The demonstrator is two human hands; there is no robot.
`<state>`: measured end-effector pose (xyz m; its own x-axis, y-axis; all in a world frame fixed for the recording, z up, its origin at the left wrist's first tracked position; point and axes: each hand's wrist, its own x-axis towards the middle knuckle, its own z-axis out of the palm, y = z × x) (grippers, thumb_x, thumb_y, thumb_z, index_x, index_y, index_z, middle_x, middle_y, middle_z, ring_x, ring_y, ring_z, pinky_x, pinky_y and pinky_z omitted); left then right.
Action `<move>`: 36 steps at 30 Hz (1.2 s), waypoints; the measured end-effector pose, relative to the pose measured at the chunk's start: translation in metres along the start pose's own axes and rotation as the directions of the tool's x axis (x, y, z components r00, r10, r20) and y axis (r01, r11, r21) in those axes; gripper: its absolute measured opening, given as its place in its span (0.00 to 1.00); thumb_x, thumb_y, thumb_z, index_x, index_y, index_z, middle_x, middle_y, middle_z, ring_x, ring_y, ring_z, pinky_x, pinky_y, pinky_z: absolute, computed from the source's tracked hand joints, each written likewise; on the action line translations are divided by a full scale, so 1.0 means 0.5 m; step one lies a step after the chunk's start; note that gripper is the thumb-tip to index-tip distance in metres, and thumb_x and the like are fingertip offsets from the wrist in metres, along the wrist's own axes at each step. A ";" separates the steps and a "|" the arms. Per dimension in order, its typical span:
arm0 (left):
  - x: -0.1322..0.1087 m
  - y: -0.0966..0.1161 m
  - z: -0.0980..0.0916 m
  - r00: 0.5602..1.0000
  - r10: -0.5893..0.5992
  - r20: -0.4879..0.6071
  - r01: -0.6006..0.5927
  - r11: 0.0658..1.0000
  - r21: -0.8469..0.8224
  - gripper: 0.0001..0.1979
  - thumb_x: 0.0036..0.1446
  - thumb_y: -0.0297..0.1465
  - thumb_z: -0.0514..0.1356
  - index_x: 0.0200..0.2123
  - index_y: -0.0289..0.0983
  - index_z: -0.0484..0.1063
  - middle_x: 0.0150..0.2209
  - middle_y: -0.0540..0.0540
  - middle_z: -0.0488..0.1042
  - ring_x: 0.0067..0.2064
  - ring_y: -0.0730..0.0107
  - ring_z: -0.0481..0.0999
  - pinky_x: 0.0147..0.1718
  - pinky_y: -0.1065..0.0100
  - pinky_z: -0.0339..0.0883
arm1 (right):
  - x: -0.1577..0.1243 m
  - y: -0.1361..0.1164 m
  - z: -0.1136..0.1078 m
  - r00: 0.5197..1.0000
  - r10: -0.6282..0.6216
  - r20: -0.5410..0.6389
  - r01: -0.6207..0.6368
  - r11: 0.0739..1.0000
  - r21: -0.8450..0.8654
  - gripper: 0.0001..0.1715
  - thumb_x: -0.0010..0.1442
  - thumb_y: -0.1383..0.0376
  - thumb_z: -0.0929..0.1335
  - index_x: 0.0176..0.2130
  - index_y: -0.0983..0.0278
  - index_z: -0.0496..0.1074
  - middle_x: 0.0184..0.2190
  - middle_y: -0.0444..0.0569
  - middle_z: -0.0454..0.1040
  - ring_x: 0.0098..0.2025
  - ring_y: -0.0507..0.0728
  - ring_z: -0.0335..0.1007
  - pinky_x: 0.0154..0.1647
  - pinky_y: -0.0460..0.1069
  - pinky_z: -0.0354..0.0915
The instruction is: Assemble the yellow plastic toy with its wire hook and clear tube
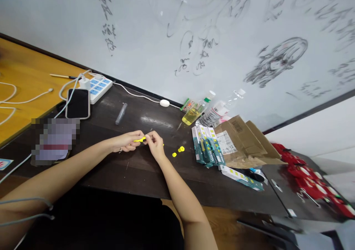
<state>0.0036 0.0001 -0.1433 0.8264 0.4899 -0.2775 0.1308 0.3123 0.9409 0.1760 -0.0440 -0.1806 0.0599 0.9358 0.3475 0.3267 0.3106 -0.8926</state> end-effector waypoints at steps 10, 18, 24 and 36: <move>0.007 0.002 0.012 0.981 0.131 -0.140 -0.138 0.990 -0.039 0.11 0.61 0.41 0.51 0.41 0.41 0.60 0.17 0.60 0.52 0.12 0.84 0.44 0.10 0.82 0.34 | 0.017 0.007 -0.019 0.987 0.072 0.141 -0.092 0.986 0.139 0.19 0.57 0.48 0.63 0.35 0.61 0.65 0.28 0.44 0.70 0.27 0.50 0.65 0.26 0.45 0.64; 0.010 0.005 0.006 0.981 0.101 -0.168 -0.109 0.993 -0.038 0.12 0.60 0.41 0.49 0.41 0.40 0.60 0.16 0.58 0.58 0.12 0.85 0.44 0.09 0.82 0.36 | 0.021 0.004 -0.023 0.966 0.150 0.212 -0.203 0.946 0.255 0.19 0.57 0.50 0.66 0.27 0.63 0.62 0.22 0.42 0.70 0.22 0.47 0.62 0.22 0.43 0.59; 0.023 -0.008 -0.005 0.991 0.031 -0.129 -0.034 0.999 -0.024 0.09 0.59 0.36 0.46 0.34 0.38 0.59 0.16 0.55 0.61 0.11 0.84 0.44 0.09 0.81 0.37 | 0.027 0.010 -0.032 0.937 0.263 0.228 -0.324 0.899 0.296 0.20 0.55 0.50 0.66 0.27 0.63 0.62 0.23 0.43 0.71 0.22 0.48 0.65 0.19 0.42 0.63; 0.017 -0.008 0.001 0.989 0.108 -0.101 -0.087 0.977 0.197 0.07 0.59 0.36 0.49 0.35 0.38 0.57 0.16 0.56 0.64 0.12 0.83 0.48 0.10 0.80 0.38 | 0.025 -0.004 -0.036 0.944 0.231 0.236 -0.289 0.923 0.255 0.20 0.57 0.49 0.64 0.32 0.63 0.67 0.23 0.43 0.72 0.23 0.48 0.69 0.24 0.44 0.68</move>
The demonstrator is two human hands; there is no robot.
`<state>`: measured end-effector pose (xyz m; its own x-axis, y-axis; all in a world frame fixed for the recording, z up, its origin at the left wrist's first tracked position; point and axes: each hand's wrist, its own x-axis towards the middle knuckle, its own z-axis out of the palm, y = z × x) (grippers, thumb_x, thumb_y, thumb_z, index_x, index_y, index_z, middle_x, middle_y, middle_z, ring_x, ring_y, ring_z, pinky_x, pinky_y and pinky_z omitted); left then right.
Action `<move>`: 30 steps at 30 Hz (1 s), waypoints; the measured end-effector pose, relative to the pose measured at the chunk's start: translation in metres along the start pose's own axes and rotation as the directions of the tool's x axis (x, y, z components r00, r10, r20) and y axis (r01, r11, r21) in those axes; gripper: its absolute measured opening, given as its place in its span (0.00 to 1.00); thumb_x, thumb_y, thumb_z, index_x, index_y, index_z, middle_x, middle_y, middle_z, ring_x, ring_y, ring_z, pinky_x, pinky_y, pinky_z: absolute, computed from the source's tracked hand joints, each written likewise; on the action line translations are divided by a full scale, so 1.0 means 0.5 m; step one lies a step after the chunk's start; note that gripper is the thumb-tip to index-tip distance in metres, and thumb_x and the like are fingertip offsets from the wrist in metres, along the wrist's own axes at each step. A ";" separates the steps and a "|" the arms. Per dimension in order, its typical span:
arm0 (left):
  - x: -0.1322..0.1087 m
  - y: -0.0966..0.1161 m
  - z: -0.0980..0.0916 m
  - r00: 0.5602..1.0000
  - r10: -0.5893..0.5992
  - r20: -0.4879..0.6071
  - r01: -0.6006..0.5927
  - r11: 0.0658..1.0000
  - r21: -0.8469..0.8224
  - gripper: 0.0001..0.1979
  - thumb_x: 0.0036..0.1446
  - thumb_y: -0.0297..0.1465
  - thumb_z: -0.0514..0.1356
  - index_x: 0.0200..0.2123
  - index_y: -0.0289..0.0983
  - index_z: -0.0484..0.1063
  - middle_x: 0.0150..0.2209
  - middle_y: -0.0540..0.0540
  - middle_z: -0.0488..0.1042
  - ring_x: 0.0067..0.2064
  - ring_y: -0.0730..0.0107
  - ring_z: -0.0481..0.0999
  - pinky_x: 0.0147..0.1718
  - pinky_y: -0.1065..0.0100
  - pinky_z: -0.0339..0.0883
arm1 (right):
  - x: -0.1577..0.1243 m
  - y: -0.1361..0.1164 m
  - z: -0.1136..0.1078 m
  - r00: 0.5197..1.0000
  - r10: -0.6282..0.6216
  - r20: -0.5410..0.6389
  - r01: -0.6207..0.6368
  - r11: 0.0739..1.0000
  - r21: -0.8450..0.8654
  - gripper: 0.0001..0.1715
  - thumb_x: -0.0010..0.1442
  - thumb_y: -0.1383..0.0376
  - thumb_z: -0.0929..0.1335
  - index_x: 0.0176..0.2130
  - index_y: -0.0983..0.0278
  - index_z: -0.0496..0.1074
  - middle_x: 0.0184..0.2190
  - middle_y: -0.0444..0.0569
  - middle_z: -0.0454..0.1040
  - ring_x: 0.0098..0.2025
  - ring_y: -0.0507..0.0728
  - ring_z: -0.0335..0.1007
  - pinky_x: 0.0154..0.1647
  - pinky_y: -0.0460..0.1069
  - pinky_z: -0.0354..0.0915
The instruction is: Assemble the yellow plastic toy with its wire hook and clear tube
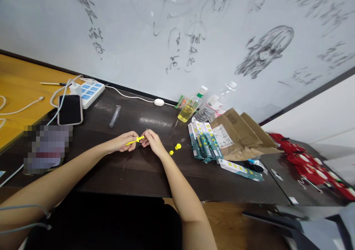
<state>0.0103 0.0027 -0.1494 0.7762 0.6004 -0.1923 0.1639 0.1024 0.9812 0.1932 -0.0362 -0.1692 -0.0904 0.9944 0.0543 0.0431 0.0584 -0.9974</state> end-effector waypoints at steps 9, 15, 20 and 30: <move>0.000 -0.002 -0.005 0.999 -0.008 0.042 0.004 0.997 0.080 0.11 0.59 0.40 0.51 0.35 0.39 0.57 0.16 0.58 0.61 0.13 0.82 0.49 0.11 0.80 0.39 | -0.001 -0.002 0.000 1.000 -0.011 0.015 0.012 0.999 -0.036 0.21 0.58 0.47 0.63 0.32 0.63 0.67 0.22 0.42 0.69 0.24 0.50 0.69 0.28 0.46 0.67; 0.009 -0.021 -0.015 0.998 0.044 0.033 -0.049 0.982 0.183 0.18 0.57 0.47 0.52 0.30 0.38 0.57 0.14 0.57 0.62 0.13 0.82 0.51 0.11 0.79 0.42 | -0.009 -0.008 0.002 0.990 -0.118 0.079 0.131 0.970 -0.204 0.19 0.60 0.50 0.62 0.34 0.64 0.67 0.20 0.40 0.64 0.24 0.49 0.62 0.31 0.46 0.63; 0.008 -0.020 -0.011 1.000 -0.003 0.001 0.002 0.977 0.214 0.20 0.51 0.47 0.59 0.24 0.37 0.58 0.11 0.56 0.61 0.12 0.83 0.53 0.11 0.79 0.42 | -0.019 -0.013 0.015 0.978 -0.015 0.209 0.049 0.986 -0.157 0.18 0.52 0.53 0.70 0.35 0.62 0.64 0.22 0.39 0.67 0.22 0.47 0.61 0.24 0.44 0.61; 0.018 -0.004 -0.033 0.681 0.076 -0.728 -0.278 0.947 -0.160 0.11 0.55 0.35 0.58 0.41 0.37 0.64 0.35 0.48 0.74 0.31 0.76 0.75 0.27 0.75 0.68 | -0.003 -0.020 0.006 0.984 -0.103 -0.147 0.131 0.972 0.194 0.16 0.52 0.60 0.69 0.31 0.60 0.56 0.18 0.34 0.66 0.13 0.43 0.48 0.15 0.41 0.52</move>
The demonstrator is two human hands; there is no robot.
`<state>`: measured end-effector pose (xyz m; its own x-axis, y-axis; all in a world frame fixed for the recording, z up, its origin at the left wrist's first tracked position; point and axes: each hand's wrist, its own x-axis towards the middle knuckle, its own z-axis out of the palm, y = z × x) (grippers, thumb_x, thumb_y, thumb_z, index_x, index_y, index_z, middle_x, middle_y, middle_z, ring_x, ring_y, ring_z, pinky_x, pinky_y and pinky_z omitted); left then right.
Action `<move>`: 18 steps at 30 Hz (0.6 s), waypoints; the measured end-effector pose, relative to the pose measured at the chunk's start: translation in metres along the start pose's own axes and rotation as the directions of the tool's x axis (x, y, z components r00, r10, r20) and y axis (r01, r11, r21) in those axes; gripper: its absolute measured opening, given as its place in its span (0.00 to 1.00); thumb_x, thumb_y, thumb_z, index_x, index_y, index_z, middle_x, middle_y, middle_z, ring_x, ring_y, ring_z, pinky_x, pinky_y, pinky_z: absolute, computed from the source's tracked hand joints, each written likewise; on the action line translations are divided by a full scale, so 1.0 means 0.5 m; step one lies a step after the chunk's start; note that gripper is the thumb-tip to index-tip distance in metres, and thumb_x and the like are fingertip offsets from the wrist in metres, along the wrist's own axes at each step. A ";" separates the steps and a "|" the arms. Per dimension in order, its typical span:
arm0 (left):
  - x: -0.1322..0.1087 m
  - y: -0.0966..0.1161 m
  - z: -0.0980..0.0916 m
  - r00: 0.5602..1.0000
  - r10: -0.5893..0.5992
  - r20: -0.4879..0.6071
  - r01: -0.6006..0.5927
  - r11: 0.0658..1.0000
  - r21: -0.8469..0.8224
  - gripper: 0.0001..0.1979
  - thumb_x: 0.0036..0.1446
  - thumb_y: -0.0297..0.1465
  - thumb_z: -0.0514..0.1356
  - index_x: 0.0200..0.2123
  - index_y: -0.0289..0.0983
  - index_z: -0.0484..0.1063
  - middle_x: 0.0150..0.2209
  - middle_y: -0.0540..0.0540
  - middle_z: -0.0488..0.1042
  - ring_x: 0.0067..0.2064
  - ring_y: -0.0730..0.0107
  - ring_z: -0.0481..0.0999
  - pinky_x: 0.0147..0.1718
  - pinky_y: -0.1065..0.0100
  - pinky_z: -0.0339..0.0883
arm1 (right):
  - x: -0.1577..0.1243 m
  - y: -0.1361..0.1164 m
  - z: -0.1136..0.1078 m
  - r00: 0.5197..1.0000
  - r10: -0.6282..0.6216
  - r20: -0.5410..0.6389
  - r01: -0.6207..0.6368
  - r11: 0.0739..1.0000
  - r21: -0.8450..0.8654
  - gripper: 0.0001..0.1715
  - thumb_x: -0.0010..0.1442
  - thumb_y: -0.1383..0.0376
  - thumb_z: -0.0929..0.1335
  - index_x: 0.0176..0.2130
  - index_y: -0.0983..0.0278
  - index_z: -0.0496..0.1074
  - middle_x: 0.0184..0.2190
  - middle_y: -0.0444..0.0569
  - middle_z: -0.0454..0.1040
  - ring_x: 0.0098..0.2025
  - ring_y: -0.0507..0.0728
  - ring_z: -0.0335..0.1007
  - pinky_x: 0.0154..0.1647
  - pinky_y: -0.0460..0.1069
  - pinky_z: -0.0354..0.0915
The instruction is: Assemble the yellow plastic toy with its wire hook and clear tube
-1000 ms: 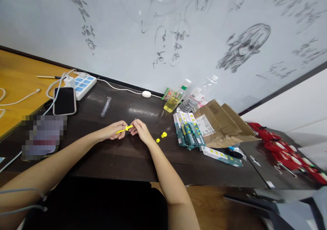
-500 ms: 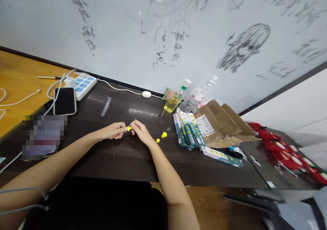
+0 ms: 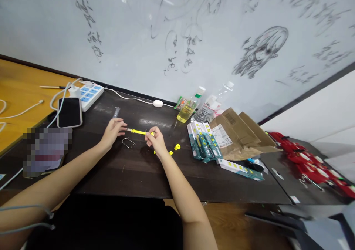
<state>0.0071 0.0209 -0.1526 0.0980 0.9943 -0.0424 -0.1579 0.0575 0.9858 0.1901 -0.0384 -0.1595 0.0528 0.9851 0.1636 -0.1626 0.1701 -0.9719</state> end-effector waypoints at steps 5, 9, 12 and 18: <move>-0.011 -0.009 0.012 0.953 -0.197 0.231 0.206 0.978 -0.015 0.13 0.55 0.38 0.58 0.38 0.33 0.69 0.30 0.47 0.73 0.25 0.76 0.73 0.23 0.74 0.68 | -0.004 0.002 0.016 0.995 -0.023 -0.096 0.028 0.998 0.053 0.20 0.51 0.61 0.70 0.31 0.59 0.53 0.21 0.35 0.68 0.13 0.42 0.47 0.14 0.40 0.49; -0.020 -0.015 0.020 0.933 -0.159 0.322 0.185 0.981 -0.051 0.20 0.53 0.41 0.61 0.45 0.34 0.70 0.36 0.43 0.76 0.29 0.75 0.76 0.27 0.73 0.70 | -0.009 0.018 0.028 0.999 -0.002 -0.045 0.002 1.000 -0.012 0.19 0.51 0.59 0.70 0.31 0.59 0.54 0.22 0.36 0.68 0.14 0.44 0.50 0.14 0.41 0.51; -0.014 -0.020 0.017 0.949 -0.126 0.288 0.154 0.985 -0.074 0.20 0.52 0.42 0.62 0.43 0.34 0.71 0.35 0.44 0.76 0.30 0.74 0.76 0.29 0.73 0.70 | -0.017 0.028 0.038 0.999 -0.002 0.047 0.009 0.990 -0.143 0.18 0.50 0.58 0.70 0.31 0.60 0.56 0.22 0.36 0.66 0.15 0.45 0.52 0.15 0.42 0.51; -0.014 -0.018 0.013 0.929 0.010 0.371 0.054 0.985 -0.162 0.22 0.52 0.42 0.61 0.46 0.35 0.71 0.32 0.47 0.74 0.32 0.74 0.74 0.32 0.73 0.68 | -0.044 0.026 0.061 0.969 -0.138 0.207 0.234 0.788 -0.570 0.10 0.52 0.59 0.69 0.32 0.62 0.64 0.25 0.40 0.65 0.22 0.48 0.55 0.23 0.44 0.55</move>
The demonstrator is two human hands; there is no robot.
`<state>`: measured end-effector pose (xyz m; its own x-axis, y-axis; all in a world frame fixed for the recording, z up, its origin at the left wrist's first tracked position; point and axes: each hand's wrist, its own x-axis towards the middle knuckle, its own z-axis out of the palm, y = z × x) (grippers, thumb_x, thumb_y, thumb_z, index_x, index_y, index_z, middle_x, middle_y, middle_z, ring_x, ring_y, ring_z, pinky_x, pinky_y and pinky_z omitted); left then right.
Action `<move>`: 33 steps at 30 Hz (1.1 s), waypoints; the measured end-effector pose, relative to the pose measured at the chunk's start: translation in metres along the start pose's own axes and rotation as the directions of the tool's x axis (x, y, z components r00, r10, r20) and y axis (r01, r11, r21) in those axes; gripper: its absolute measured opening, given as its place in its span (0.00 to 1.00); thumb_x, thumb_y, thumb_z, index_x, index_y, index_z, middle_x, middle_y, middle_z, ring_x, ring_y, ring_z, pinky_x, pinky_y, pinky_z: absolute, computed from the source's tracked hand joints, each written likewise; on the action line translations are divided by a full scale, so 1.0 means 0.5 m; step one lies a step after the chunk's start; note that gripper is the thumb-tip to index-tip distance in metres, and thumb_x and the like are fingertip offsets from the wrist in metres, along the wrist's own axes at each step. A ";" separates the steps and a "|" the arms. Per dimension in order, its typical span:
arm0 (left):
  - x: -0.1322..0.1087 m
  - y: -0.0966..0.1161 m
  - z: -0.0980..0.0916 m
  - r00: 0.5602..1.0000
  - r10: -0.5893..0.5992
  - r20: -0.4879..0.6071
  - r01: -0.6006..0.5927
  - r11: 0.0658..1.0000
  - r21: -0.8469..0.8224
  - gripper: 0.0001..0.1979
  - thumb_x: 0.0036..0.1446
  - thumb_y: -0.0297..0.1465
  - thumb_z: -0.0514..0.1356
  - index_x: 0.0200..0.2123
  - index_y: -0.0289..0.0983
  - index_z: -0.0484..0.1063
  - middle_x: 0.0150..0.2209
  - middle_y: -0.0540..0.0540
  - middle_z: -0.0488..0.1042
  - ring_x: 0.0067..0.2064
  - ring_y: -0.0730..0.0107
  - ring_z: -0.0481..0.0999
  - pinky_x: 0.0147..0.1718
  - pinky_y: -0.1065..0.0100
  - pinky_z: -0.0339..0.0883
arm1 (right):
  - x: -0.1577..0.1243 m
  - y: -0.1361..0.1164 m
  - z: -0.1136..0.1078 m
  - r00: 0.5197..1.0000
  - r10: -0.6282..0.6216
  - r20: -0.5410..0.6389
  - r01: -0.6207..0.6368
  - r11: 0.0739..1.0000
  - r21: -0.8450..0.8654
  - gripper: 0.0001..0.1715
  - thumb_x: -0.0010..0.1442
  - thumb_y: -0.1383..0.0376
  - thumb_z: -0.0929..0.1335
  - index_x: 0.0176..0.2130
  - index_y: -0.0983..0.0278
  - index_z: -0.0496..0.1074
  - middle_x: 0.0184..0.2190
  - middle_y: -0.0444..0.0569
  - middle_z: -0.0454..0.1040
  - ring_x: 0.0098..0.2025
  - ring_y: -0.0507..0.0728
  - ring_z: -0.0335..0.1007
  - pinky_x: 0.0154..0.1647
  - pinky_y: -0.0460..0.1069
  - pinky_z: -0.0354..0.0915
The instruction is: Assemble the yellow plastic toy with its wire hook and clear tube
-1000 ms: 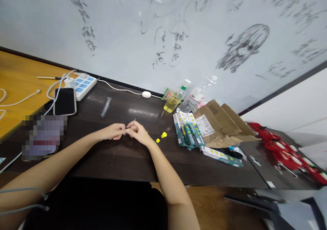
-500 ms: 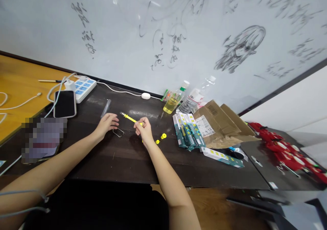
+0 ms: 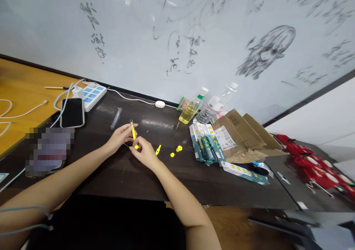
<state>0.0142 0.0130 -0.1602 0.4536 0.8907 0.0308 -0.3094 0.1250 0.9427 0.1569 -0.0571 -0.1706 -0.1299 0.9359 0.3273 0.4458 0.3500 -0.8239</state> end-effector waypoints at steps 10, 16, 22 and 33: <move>0.000 0.008 0.007 1.000 -0.022 -0.001 0.021 0.989 -0.149 0.11 0.51 0.29 0.52 0.40 0.37 0.65 0.21 0.56 0.63 0.19 0.80 0.62 0.19 0.76 0.59 | -0.013 -0.036 0.009 0.940 -0.224 0.256 0.309 0.877 -0.367 0.14 0.59 0.60 0.64 0.45 0.60 0.69 0.38 0.49 0.72 0.38 0.54 0.66 0.41 0.50 0.64; 0.003 0.014 0.006 0.997 -0.079 -0.010 0.079 0.995 -0.060 0.08 0.50 0.28 0.49 0.35 0.37 0.64 0.18 0.56 0.59 0.14 0.81 0.54 0.12 0.79 0.46 | -0.006 -0.045 -0.027 0.964 -0.197 0.178 0.256 0.873 -0.415 0.08 0.60 0.60 0.65 0.39 0.58 0.72 0.34 0.49 0.72 0.39 0.57 0.64 0.44 0.51 0.60; 0.001 0.001 0.009 0.992 -0.119 0.052 0.116 0.991 0.066 0.10 0.57 0.34 0.49 0.38 0.37 0.65 0.17 0.57 0.59 0.13 0.81 0.52 0.10 0.79 0.45 | 0.004 -0.015 -0.154 0.995 0.101 0.011 -0.070 0.761 -0.645 0.10 0.58 0.70 0.62 0.36 0.60 0.71 0.30 0.46 0.71 0.32 0.53 0.64 0.34 0.47 0.55; -0.015 0.000 0.015 0.993 -0.028 0.112 0.007 0.984 0.179 0.08 0.59 0.38 0.51 0.36 0.41 0.59 0.16 0.58 0.62 0.12 0.82 0.53 0.10 0.82 0.44 | -0.036 -0.002 -0.163 0.946 0.252 0.203 0.032 0.551 -0.834 0.10 0.48 0.76 0.64 0.31 0.63 0.67 0.36 0.50 0.68 0.40 0.57 0.59 0.36 0.48 0.53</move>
<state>0.0170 0.0032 -0.1581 0.5531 0.8320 0.0418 -0.1518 0.0513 0.9871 0.2309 -0.0775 -0.1382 -0.1902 0.9817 0.0081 0.9800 0.1903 -0.0580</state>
